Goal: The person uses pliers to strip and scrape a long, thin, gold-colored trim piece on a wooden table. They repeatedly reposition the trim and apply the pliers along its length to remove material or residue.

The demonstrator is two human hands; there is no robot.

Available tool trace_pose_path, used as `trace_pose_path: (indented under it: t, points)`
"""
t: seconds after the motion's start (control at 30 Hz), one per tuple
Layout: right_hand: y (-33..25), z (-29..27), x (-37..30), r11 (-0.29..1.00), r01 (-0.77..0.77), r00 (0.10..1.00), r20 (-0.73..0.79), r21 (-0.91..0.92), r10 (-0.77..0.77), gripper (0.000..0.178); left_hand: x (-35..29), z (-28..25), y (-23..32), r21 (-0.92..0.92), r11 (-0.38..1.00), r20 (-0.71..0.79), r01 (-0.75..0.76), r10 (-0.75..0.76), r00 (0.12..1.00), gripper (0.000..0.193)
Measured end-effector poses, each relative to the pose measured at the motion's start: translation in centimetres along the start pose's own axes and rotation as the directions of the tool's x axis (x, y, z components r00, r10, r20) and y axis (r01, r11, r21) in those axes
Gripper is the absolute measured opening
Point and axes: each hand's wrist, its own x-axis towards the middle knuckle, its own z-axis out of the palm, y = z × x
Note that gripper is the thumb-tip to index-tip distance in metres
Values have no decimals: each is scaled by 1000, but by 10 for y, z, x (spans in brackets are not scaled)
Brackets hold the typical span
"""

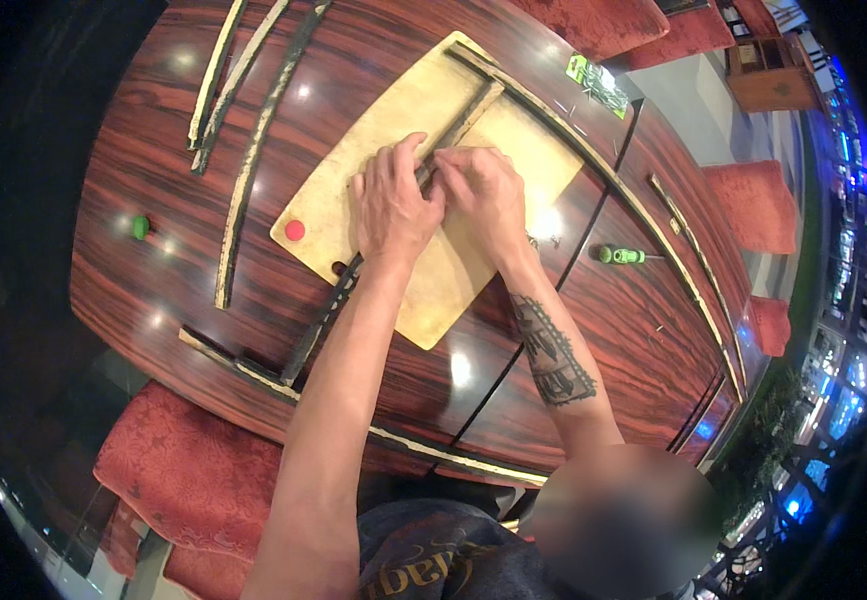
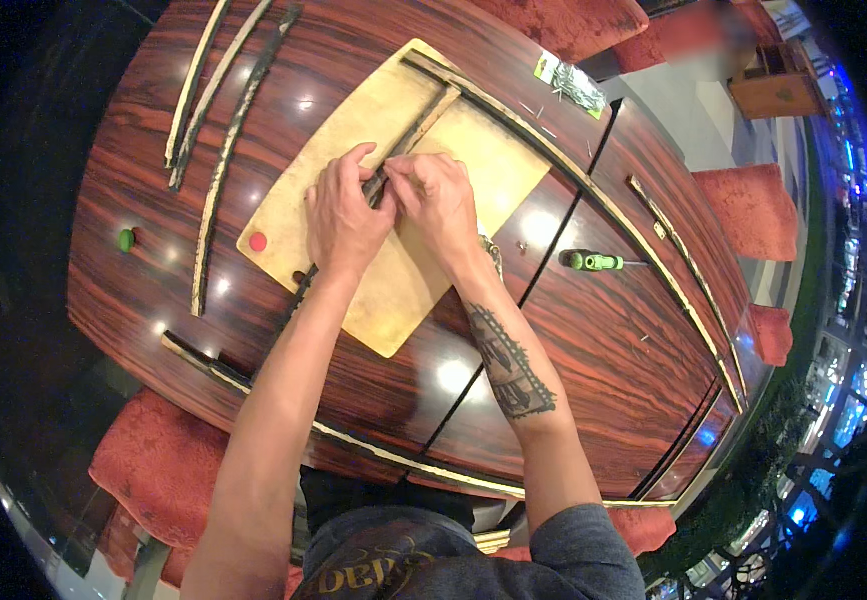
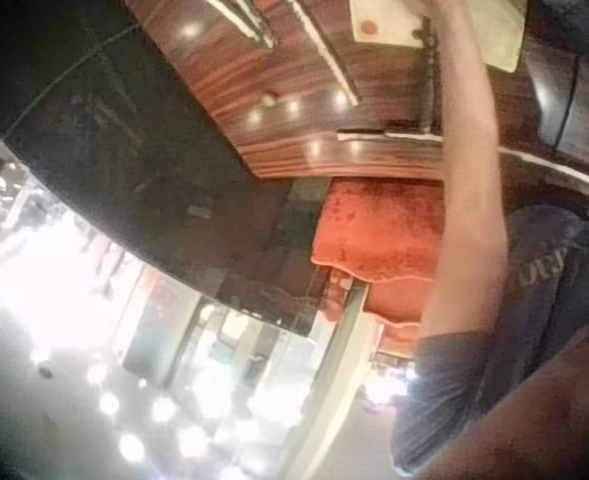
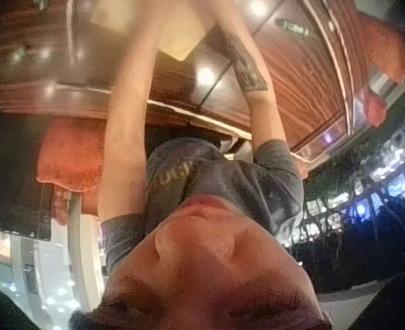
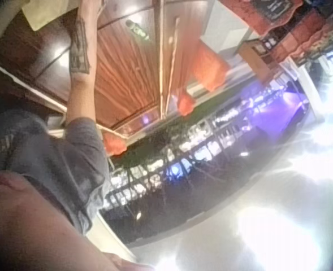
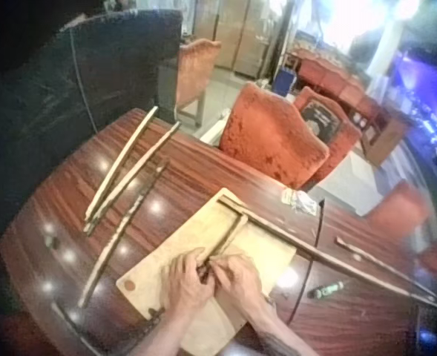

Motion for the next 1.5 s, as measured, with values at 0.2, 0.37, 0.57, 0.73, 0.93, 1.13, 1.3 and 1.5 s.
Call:
trace_pose_path:
  t: [0.2, 0.37, 0.57, 0.73, 0.93, 1.13, 1.3, 1.5]
  points:
    - [-3, -3, -3, 976, 204, 973, 124, -76, -194, 14, -2, -2, 0, -42, 998, 9, -37, 37, 999, 50]
    - [-3, -1, 0, 984, 174, 978, 123, -31, -169, 14, -2, -5, 0, -28, 1000, 80, -3, 5, 997, 51]
    - [-5, -2, 1, 996, 50, 998, 29, 70, -52, 13, -1, -4, 1, -44, 999, 38, -23, 24, 999, 49]
    - [-11, -10, 12, 941, -253, 963, -37, 225, 268, 13, 0, -6, 1, -45, 998, 46, -36, 38, 998, 50]
    - [-7, -9, 11, 989, -137, 991, 14, 49, 136, 13, 0, -5, 1, -39, 999, 79, -19, 22, 997, 47]
    - [-6, -7, 9, 998, -30, 1000, 8, -48, 31, 11, 0, -4, 1, -46, 999, 63, -2, 4, 998, 36]
    - [-5, -9, 8, 987, 84, 996, 33, -139, -80, 14, -1, -4, 1, -56, 998, 59, 4, -1, 998, 31]
    - [-10, -15, 6, 977, 126, 990, 81, -174, -113, 18, 0, -3, -1, -31, 999, 22, -10, 11, 1000, 21]
